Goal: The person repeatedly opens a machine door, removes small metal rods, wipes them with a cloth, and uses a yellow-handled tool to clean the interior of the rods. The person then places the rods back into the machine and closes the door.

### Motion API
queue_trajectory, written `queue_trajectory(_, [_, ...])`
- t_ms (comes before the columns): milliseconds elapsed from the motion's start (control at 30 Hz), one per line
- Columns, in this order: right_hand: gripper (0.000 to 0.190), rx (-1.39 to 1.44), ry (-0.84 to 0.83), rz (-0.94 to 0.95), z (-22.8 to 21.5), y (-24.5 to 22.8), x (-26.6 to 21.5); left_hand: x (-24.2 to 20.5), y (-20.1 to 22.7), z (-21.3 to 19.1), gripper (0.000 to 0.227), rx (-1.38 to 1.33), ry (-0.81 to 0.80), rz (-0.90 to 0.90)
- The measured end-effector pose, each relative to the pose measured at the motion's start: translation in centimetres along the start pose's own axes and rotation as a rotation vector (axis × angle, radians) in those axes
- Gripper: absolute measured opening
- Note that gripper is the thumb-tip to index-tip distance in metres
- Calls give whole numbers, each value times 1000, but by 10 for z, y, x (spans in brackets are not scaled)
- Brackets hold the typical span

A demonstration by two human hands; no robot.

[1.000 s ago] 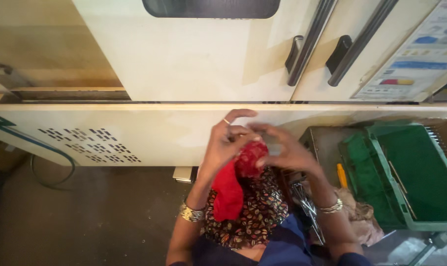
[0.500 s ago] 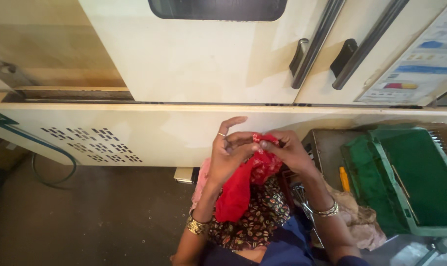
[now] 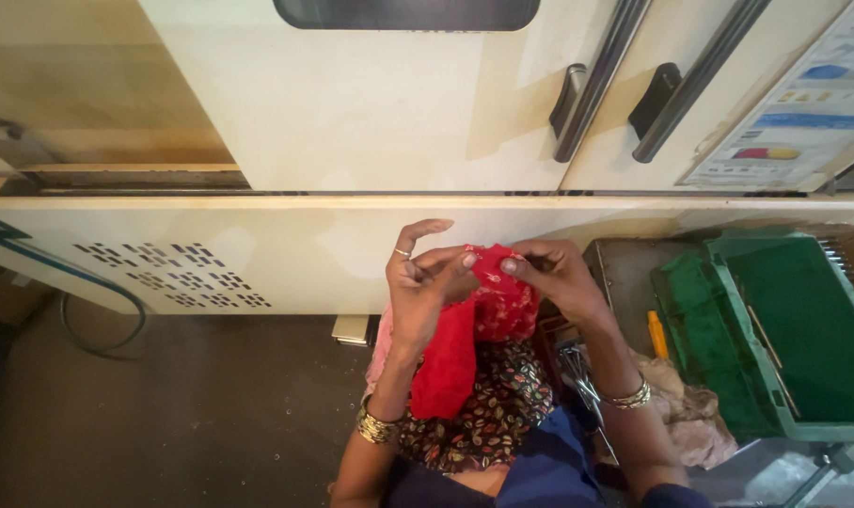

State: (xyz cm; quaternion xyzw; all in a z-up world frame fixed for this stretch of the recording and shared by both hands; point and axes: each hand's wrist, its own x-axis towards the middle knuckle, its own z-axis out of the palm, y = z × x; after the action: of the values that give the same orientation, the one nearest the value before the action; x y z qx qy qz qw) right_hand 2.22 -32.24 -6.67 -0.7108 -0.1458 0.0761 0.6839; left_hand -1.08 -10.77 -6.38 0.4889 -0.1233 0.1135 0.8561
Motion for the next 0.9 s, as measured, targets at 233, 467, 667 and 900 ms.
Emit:
queue_trajectory(233, [28, -53, -202, 26, -7, -3, -2, 5, 6, -6, 44, -5, 64, 39])
queue_trajectory(467, [31, -321, -514, 6, -33, 34, -16, 1, 34, -26, 48, 73, 316, 54])
queue_trajectory(667, [32, -617, -304, 147, -70, 100, -24, -5, 33, -57, 49, 85, 299, 226])
queue_trajectory(900, [39, -132, -136, -42, -93, 68, -21, -32, 31, -83, 43, 95, -718, 38])
